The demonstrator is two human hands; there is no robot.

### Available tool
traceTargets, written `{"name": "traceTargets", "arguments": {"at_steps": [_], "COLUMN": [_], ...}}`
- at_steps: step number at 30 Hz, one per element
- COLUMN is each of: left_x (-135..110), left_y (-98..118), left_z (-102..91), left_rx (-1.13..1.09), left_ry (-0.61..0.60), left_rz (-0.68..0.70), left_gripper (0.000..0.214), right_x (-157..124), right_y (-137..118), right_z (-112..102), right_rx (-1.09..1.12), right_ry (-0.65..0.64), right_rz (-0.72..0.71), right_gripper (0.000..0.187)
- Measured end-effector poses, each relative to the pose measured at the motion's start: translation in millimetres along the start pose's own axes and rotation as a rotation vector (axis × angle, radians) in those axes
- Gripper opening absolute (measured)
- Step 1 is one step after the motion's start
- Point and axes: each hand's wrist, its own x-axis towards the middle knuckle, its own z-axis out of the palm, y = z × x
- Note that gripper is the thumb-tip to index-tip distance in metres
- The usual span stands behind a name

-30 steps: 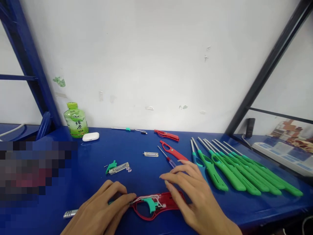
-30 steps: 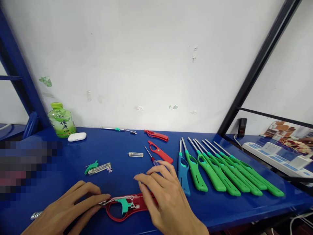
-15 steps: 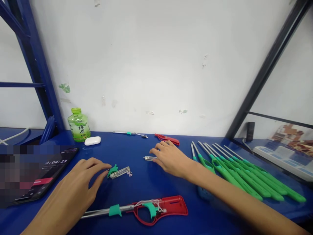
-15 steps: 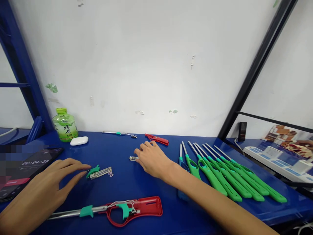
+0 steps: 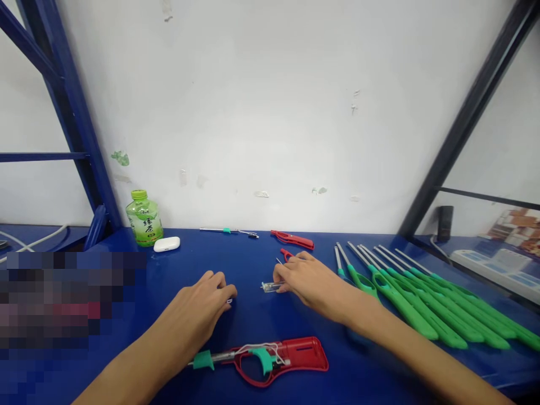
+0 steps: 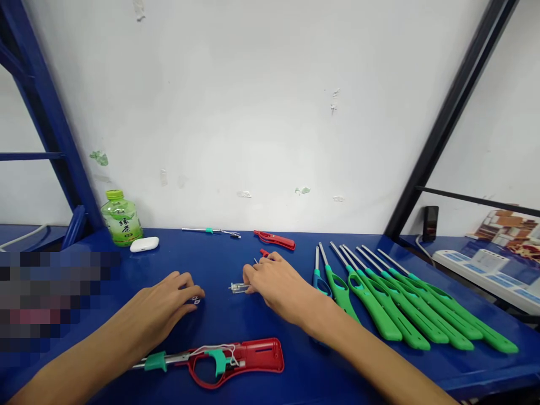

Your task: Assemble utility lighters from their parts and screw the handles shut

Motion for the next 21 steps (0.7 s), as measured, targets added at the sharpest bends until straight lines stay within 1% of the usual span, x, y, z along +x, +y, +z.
{"name": "traceTargets", "arguments": {"at_steps": [5, 8, 12, 16, 21], "left_x": [2.5, 2.9, -0.1, -5.4, -10.5], "left_y": [2.2, 6.6, 10.6, 16.3, 37.2], "left_z": [-4.4, -5.3, -11.2, -23.8, -40.5], "left_rx": [0.027, 0.021, -0.027, -0.130, -0.346], "left_ry": [-0.026, -0.012, 0.049, 0.159, 0.274], "left_rz": [-0.014, -0.021, -0.008, -0.018, 0.006], "left_gripper": [0.036, 0.036, 0.030, 0.029, 0.029], "right_x": [-29.0, -38.6, -39.2, -38.1, -41.8], "right_y": [-20.1, -32.2, -37.5, -39.4, -54.9], "right_z": [-25.1, -30.3, -22.6, -10.9, -0.9], "right_rx": [0.057, 0.132, 0.194, 0.290, 0.437], "right_ry": [0.094, 0.121, 0.117, 0.176, 0.252], "right_rz": [0.046, 0.041, 0.067, 0.132, 0.171], "right_gripper": [0.022, 0.018, 0.018, 0.012, 0.015]}}
